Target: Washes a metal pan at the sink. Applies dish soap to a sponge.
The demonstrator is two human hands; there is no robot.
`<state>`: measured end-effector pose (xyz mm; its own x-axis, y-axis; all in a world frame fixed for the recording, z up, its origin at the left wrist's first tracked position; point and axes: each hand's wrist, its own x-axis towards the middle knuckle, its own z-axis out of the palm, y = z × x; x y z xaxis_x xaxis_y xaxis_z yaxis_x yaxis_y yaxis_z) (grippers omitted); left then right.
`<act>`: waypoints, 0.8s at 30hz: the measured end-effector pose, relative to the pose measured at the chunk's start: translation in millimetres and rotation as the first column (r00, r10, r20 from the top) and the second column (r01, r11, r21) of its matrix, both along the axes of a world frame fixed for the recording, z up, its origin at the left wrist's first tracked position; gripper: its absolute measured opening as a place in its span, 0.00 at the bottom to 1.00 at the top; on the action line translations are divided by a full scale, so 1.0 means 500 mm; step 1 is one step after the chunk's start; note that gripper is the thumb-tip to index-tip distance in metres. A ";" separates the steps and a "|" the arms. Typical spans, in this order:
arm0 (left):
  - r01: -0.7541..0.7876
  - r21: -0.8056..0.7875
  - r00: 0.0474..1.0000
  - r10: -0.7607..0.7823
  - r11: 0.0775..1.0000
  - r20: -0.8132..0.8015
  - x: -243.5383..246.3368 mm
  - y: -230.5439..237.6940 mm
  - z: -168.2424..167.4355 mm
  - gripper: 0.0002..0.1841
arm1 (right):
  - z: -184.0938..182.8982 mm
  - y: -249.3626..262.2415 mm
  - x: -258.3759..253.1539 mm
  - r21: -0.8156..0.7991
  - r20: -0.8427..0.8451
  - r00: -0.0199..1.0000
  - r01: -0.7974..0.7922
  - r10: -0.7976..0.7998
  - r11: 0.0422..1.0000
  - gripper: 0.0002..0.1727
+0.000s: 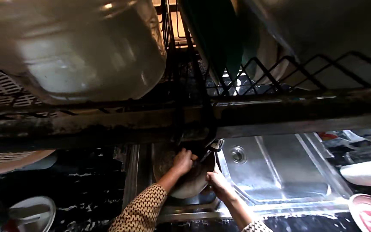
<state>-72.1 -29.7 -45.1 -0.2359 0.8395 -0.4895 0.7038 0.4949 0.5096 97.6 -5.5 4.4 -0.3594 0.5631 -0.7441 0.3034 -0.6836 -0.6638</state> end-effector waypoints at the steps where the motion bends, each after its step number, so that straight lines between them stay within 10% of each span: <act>1: 0.044 0.016 0.999 -0.044 0.999 0.016 0.011 0.001 0.005 0.22 | -0.002 -0.003 -0.001 0.009 -0.009 1.000 -0.003 0.004 1.000 0.53; 24: 0.088 -0.055 0.995 -0.090 0.995 -0.035 -0.002 0.010 -0.028 0.26 | -0.002 -0.032 0.034 -0.013 0.014 0.999 0.043 -0.043 0.999 0.53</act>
